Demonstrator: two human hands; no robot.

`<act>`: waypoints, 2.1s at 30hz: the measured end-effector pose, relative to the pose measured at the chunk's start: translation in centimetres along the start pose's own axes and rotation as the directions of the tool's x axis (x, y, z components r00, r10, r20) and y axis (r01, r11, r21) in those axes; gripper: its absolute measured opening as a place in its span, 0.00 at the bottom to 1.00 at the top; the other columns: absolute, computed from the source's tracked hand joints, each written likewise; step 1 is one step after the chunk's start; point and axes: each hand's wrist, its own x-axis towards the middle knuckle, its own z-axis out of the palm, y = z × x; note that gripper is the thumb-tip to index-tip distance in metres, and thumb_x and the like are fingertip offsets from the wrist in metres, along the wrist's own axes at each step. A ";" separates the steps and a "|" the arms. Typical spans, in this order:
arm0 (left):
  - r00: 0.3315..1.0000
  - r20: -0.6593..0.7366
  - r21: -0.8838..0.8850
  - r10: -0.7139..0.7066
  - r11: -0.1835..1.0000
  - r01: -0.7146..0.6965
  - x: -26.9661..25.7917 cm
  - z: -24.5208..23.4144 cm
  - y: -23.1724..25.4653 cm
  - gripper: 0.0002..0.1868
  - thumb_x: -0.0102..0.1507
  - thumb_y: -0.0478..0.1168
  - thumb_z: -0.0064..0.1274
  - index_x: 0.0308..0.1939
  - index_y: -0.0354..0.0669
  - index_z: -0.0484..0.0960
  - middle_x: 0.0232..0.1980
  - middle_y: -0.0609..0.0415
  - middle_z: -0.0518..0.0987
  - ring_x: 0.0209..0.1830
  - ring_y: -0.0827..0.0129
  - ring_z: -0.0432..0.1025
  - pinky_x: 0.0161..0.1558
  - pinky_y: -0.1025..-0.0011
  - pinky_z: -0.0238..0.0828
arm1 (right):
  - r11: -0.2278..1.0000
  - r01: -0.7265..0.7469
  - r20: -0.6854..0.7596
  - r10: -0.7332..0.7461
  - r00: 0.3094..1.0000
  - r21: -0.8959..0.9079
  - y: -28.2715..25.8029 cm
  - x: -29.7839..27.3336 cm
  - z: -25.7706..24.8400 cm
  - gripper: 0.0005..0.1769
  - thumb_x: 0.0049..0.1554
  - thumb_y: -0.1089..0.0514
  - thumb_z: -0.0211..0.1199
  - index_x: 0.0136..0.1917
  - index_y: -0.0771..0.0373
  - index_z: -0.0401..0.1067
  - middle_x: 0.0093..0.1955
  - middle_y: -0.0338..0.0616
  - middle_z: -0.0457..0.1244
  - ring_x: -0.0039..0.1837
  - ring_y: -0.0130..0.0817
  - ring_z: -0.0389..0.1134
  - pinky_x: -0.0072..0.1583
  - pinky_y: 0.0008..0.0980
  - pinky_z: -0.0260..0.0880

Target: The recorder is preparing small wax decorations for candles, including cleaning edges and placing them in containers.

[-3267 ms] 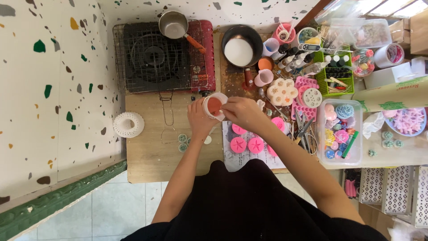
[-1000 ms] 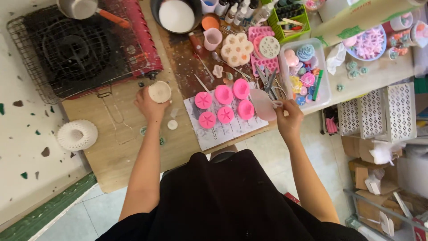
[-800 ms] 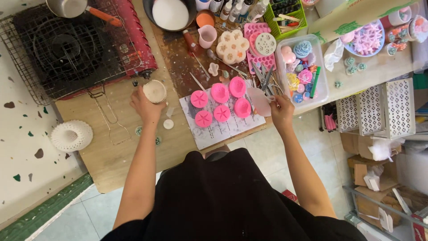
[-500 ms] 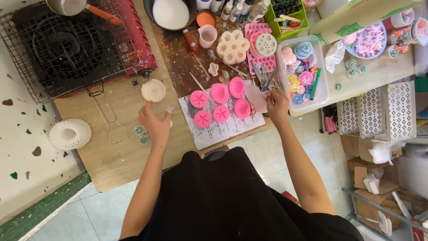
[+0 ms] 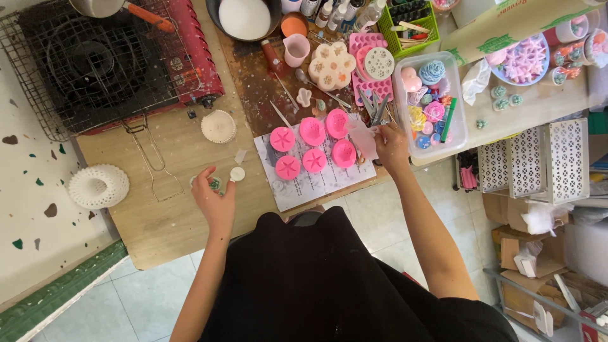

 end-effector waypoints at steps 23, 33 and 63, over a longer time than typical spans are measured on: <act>1.000 0.014 -0.073 -0.024 0.997 0.025 -0.5 -0.4 0.8 0.24 0.58 0.32 0.63 0.57 0.41 0.76 0.53 0.51 0.72 0.50 0.63 0.68 0.41 0.68 0.69 | 0.999 0.032 0.013 -0.032 0.999 -0.007 -1.2 -0.1 -1.6 0.08 0.52 0.71 0.62 0.47 0.70 0.77 0.43 0.55 0.67 0.40 0.53 0.69 0.43 0.45 0.68; 0.998 0.034 -0.077 -0.047 0.996 0.050 -0.6 -0.5 1.1 0.23 0.58 0.32 0.62 0.57 0.40 0.76 0.53 0.51 0.72 0.50 0.63 0.69 0.42 0.67 0.70 | 0.999 0.048 0.014 -0.048 0.999 0.001 -1.0 -0.3 -1.7 0.08 0.52 0.71 0.61 0.47 0.70 0.77 0.43 0.55 0.67 0.40 0.53 0.69 0.43 0.44 0.68; 0.998 0.034 -0.079 -0.046 0.996 0.049 -0.8 -0.3 0.6 0.23 0.59 0.31 0.62 0.57 0.40 0.77 0.53 0.52 0.74 0.50 0.65 0.72 0.42 0.68 0.71 | 0.967 -0.215 -0.118 0.231 0.966 0.135 -1.0 -3.8 -2.5 0.11 0.53 0.70 0.64 0.50 0.66 0.79 0.43 0.48 0.68 0.40 0.39 0.68 0.44 0.35 0.67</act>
